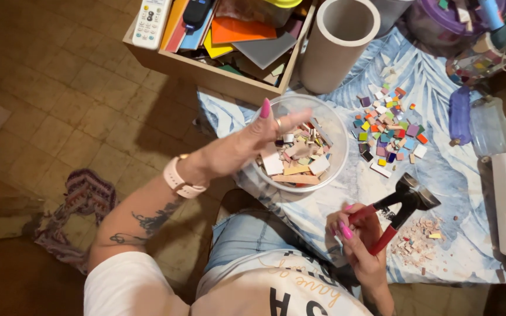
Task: Cutting small mosaic tiles into smaller pieces using mosaic nippers over a craft table.
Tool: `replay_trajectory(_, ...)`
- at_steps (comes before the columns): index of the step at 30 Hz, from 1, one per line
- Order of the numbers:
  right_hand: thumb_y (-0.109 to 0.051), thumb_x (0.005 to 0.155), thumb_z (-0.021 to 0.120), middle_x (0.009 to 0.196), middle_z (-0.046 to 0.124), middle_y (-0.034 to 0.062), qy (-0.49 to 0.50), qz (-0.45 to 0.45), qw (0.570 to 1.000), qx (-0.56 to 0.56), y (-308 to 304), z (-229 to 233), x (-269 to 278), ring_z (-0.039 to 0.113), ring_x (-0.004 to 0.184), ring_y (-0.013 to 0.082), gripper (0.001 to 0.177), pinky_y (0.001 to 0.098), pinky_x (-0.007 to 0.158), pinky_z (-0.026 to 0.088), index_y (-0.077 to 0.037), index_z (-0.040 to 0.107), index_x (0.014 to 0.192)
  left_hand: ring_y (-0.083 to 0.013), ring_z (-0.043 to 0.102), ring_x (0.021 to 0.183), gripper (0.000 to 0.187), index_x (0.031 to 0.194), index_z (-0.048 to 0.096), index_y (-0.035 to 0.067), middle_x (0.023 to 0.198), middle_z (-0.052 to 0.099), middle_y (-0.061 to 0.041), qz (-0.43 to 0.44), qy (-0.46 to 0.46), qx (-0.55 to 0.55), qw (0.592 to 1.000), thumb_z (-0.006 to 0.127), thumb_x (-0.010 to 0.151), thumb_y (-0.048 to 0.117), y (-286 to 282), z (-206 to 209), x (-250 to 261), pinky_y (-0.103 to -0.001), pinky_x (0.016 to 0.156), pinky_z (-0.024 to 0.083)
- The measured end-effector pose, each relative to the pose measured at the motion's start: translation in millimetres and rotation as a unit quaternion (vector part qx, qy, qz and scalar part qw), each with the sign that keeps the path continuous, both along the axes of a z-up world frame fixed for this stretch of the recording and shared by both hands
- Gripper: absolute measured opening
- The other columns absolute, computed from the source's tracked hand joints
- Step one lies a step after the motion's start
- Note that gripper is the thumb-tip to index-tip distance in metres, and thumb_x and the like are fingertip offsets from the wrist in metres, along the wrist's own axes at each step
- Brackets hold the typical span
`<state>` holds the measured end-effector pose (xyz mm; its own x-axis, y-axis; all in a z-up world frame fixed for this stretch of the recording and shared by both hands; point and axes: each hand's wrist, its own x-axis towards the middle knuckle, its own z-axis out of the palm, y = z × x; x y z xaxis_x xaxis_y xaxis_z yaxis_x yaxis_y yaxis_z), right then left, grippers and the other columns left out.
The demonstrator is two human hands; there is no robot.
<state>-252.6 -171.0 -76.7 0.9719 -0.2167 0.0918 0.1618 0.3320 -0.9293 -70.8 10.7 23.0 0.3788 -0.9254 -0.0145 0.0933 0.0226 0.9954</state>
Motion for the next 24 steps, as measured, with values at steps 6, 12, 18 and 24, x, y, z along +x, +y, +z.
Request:
replay_trajectory(6,-0.009,0.079,0.052,0.076,0.047,0.0072,0.000,-0.004,1.000,0.022,-5,-15,-2,0.048,0.074,0.0174,0.028,0.0319,0.068,0.041,0.001,0.042,0.103,-0.0315,0.038,0.119,0.027,0.070,0.053,0.000,0.121,0.044,-0.016,0.115,-0.412,0.024,0.904,0.040,0.088,0.016,14,9,25,-0.043,0.096,0.031)
replay_trajectory(12,-0.006,0.079,0.051,0.076,0.047,0.0073,0.029,-0.005,0.998,0.052,-6,-18,-2,0.047,0.071,0.0146,0.029,0.0307,0.070,0.042,0.004,0.041,0.105,-0.0321,0.041,0.108,0.023,0.060,0.062,0.002,0.104,0.055,-0.012,0.097,-0.672,0.126,0.723,0.061,0.079,0.016,14,-5,48,-0.044,0.078,0.042)
replay_trajectory(18,-0.010,0.080,0.050,0.075,0.043,0.0073,0.021,-0.008,1.000,-0.005,-1,-5,5,0.045,0.070,0.0208,0.025,0.0324,0.065,0.039,0.002,0.042,0.101,-0.0254,0.041,0.093,0.002,0.071,0.067,0.010,0.085,0.058,-0.002,0.032,-0.647,0.179,0.740,0.066,0.070,0.009,20,-12,53,-0.034,0.061,0.039)
replay_trajectory(24,-0.009,0.079,0.053,0.077,0.047,0.0058,0.046,-0.017,0.999,0.020,-5,-11,2,0.045,0.072,0.0162,0.028,0.0324,0.065,0.040,0.000,0.044,0.103,-0.0274,0.044,0.089,0.013,0.067,0.066,0.015,0.075,0.056,0.001,-0.045,-0.685,0.194,0.701,0.058,0.068,0.005,16,-13,43,-0.041,0.062,0.039)
